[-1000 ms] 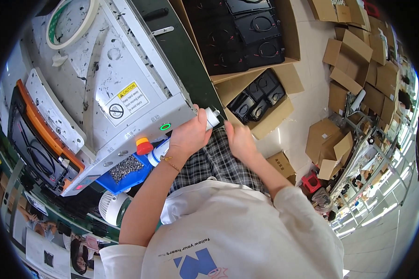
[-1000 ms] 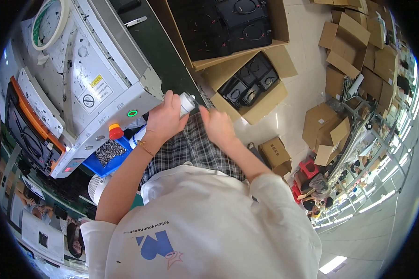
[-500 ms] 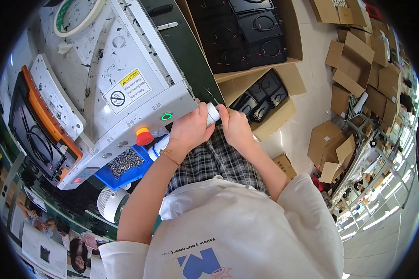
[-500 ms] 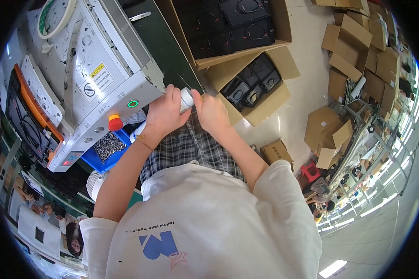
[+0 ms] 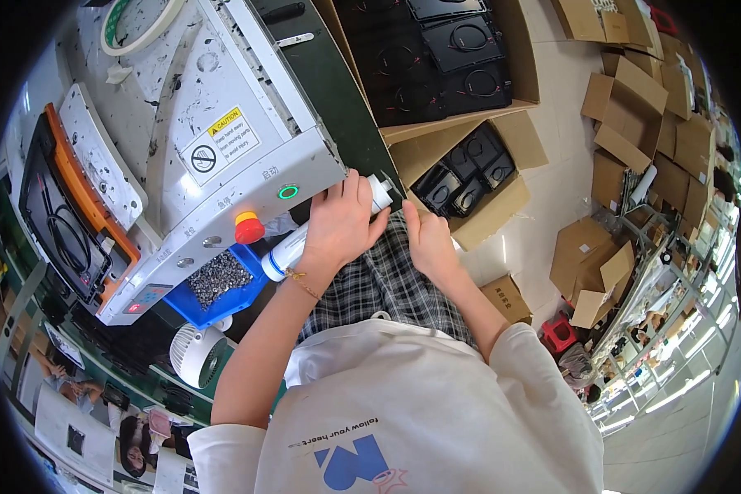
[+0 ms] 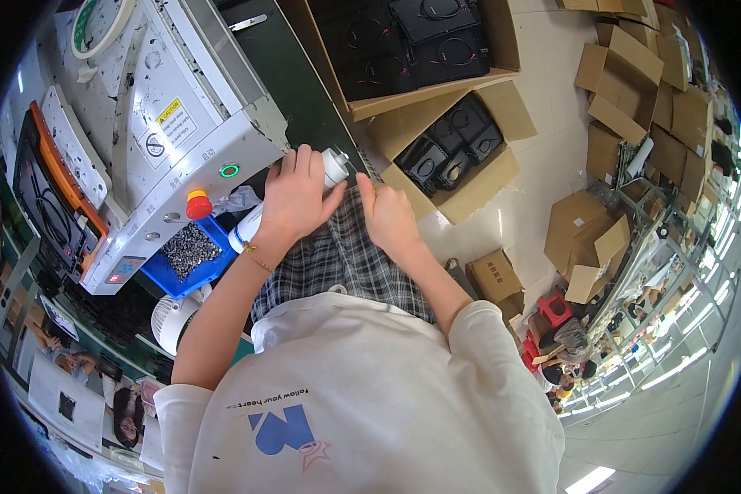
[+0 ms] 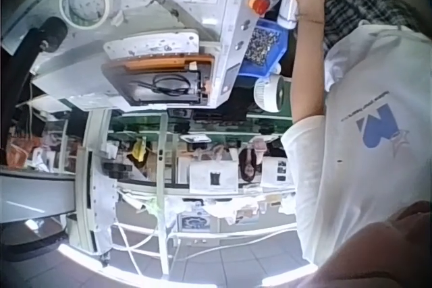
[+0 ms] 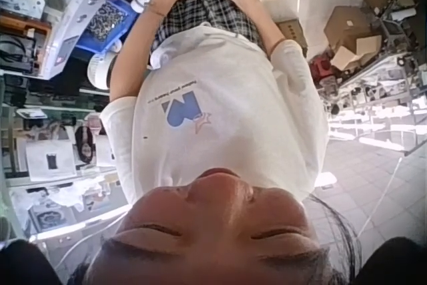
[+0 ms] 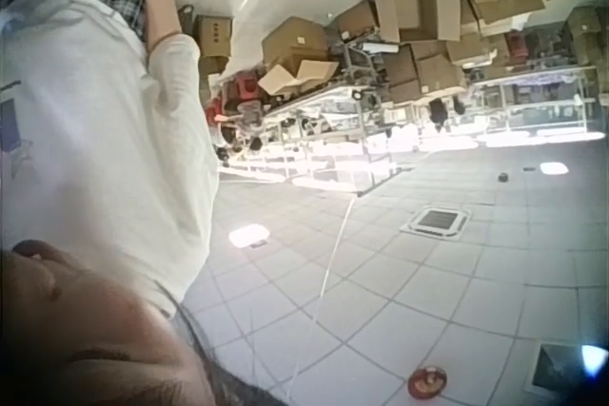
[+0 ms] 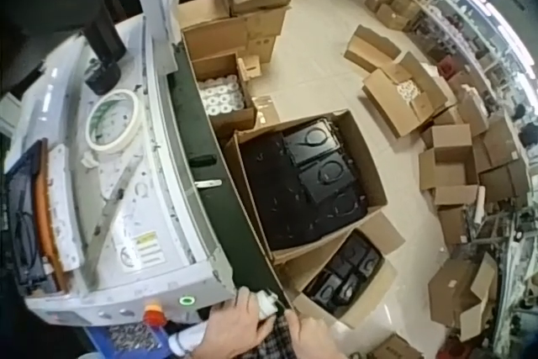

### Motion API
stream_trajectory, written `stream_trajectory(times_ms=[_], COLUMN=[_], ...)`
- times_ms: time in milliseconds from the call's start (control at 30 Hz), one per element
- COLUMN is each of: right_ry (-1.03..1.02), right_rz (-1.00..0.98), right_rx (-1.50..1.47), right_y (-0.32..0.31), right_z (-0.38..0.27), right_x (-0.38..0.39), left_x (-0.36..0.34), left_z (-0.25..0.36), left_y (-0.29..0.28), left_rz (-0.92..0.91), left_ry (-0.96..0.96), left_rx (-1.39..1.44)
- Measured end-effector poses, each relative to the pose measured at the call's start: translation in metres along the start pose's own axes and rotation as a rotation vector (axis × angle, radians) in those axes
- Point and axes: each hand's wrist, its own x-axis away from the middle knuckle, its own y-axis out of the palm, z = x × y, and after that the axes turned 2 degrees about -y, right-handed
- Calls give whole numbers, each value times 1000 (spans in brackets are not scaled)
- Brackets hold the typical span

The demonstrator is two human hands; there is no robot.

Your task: Servicing a glue dispensing machine by replacing the sealant cartridge and inspecting the nozzle and machine components.

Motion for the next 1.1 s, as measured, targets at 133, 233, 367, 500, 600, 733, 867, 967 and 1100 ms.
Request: stream_trajectory(times_ms=[133, 233, 367, 500, 600, 733, 867, 967, 1100], right_ry=[-24, -55, -108, -156, -72, -22, -59, -75, -92], right_rz=[60, 87, 72, 62, 23, -11, 17, -5, 53], right_rx=[136, 156, 86, 82, 73, 138, 103, 96, 112], right_y=[5, 8, 13, 13, 6, -3, 1, 4, 5], right_z=[-14, -21, 22, -14, -22, -11, -20, 8, -6], right_x=[-13, -19, 1, -38, -21, -19, -27, -10, -30], left_x=[-3, -2, -6, -13, -4, -10, -12, -8, -10], left_z=[-8, -9, -7, -9, -9, -7, -7, -11, -8], left_y=[10, 8, 4, -1, -2, 1, -4, 0, 2], left_rz=[-50, -171, -245, -265, -265, -243, -325, -269, -259], left_ry=[-48, -80, -132, -121, -141, -115, -149, -118, -112], left_rx=[28, 72, 117, 132, 165, 147, 165, 125, 140])
